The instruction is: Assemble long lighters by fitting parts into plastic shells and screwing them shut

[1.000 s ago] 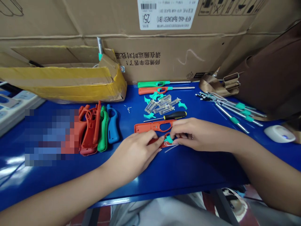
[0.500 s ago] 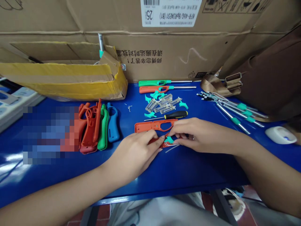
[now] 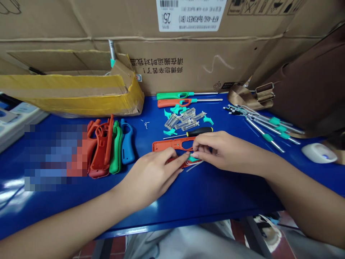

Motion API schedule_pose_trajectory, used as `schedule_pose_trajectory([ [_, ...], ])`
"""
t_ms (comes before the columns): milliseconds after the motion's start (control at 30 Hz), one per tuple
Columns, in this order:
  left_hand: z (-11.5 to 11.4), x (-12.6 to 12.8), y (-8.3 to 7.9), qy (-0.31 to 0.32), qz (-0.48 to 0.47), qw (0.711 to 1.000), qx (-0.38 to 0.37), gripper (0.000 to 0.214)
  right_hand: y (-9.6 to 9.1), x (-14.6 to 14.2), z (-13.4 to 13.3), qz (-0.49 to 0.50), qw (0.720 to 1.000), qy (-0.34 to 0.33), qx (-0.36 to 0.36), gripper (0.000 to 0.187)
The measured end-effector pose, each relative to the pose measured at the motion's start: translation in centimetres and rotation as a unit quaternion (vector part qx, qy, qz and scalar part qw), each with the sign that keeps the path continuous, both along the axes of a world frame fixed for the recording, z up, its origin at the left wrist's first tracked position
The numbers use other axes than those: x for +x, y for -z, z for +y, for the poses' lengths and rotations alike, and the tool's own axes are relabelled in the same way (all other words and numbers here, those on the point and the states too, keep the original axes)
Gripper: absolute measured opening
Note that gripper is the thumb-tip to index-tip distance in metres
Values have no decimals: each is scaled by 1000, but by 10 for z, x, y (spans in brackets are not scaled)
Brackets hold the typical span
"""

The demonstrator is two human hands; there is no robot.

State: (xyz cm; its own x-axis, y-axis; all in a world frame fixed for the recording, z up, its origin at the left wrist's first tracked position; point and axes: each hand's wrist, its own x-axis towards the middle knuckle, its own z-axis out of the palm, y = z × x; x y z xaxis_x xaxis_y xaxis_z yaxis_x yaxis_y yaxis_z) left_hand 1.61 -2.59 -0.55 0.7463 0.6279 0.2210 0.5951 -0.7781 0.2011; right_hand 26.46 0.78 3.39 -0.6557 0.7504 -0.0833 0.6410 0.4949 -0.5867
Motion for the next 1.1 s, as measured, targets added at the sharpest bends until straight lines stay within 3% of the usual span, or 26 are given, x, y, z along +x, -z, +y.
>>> schedule_pose_trajectory([
  [167, 0, -4, -2, 5, 23, 1000, 1, 38, -7, 5, -1, -22, 997, -71, -5, 10],
  [300, 2, -4, -5, 6, 36, 999, 5, 38, -4, 4, -3, -51, 989, -132, 34, 8],
  [567, 3, -3, -7, -13, 46, 999, 1, 37, 7, -2, -2, -82, 975, -136, 155, 15],
  [733, 0, -2, -10, -25, 60, 998, 16, 36, 6, 0, 0, 6, 994, -59, 92, 6],
  [833, -2, -3, -9, -31, 55, 998, 19, 36, 4, 3, 2, 39, 999, -20, 31, 12],
  [933, -3, -3, -5, -24, 29, 999, 17, 37, 3, 4, 3, 45, 999, -29, -5, 18],
  [1100, -4, -2, -3, -20, -15, 1000, 4, 40, 3, 4, 5, 4, 998, -58, 25, 21],
])
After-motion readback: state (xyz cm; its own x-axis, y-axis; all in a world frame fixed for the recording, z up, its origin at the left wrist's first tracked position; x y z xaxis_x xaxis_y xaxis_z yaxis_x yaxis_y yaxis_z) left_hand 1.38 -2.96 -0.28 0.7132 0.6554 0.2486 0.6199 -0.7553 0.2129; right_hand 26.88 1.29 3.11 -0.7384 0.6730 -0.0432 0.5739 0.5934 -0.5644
